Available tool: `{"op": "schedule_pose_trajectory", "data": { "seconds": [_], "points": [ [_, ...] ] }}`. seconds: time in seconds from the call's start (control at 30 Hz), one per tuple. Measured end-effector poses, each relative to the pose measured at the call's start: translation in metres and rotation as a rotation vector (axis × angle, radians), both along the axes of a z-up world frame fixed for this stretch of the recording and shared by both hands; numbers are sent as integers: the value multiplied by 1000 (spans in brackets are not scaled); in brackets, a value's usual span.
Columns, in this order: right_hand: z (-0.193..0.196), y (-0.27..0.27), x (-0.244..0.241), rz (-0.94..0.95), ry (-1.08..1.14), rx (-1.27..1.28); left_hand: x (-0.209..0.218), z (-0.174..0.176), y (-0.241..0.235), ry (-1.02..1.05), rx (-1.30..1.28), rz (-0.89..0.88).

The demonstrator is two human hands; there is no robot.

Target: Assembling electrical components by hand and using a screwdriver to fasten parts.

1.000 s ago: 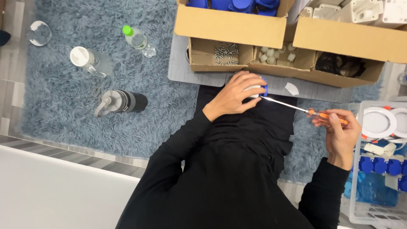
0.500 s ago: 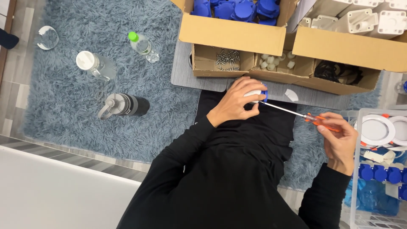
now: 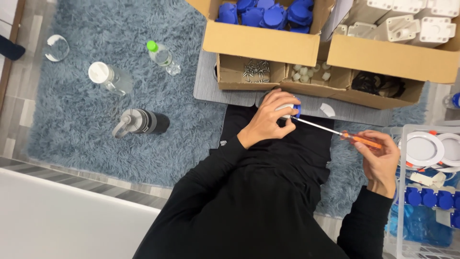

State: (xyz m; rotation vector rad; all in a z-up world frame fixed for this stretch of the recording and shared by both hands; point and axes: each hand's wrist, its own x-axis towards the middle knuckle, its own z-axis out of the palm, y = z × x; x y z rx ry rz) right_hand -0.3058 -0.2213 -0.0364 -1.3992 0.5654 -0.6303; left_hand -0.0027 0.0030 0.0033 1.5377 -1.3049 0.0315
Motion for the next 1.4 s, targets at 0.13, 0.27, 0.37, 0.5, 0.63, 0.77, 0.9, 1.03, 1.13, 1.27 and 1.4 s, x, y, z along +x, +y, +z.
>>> {"op": "schedule_pose_trajectory", "data": {
  "seconds": [0.13,0.27,0.37,0.5,0.63,0.77,0.9,1.03,1.13,1.27,1.4],
  "points": [
    [4,5,6,29,64,-52,-4,2,0,-19,-10,3],
    [-1,3,9,-47,190,-5,-4,5,-2,-36,-46,28],
    [-5,0,5,-52,122,-5,-6,7,-1,-46,-59,30],
    [5,3,4,-58,36,-14,-8,5,-1,-47,-65,44],
    [4,1,7,-26,83,-97,-6,-7,-6,-58,-78,47],
    [-10,1,14,-99,61,-75,0,-32,-15,-149,-165,104],
    [-23,-1,10,-130,48,-115,0,-35,-13,-168,-165,104],
    [-20,1,10,-162,48,-121,-1,-30,-11,-158,-147,107],
    [-15,5,16,-134,23,-166,3,-34,-15,-158,-159,108],
    [-28,-1,12,-120,134,-123,3,-38,-15,-150,-164,98],
    [7,8,9,-63,97,-45,1,-7,-1,-82,-40,29]
  ]
}}
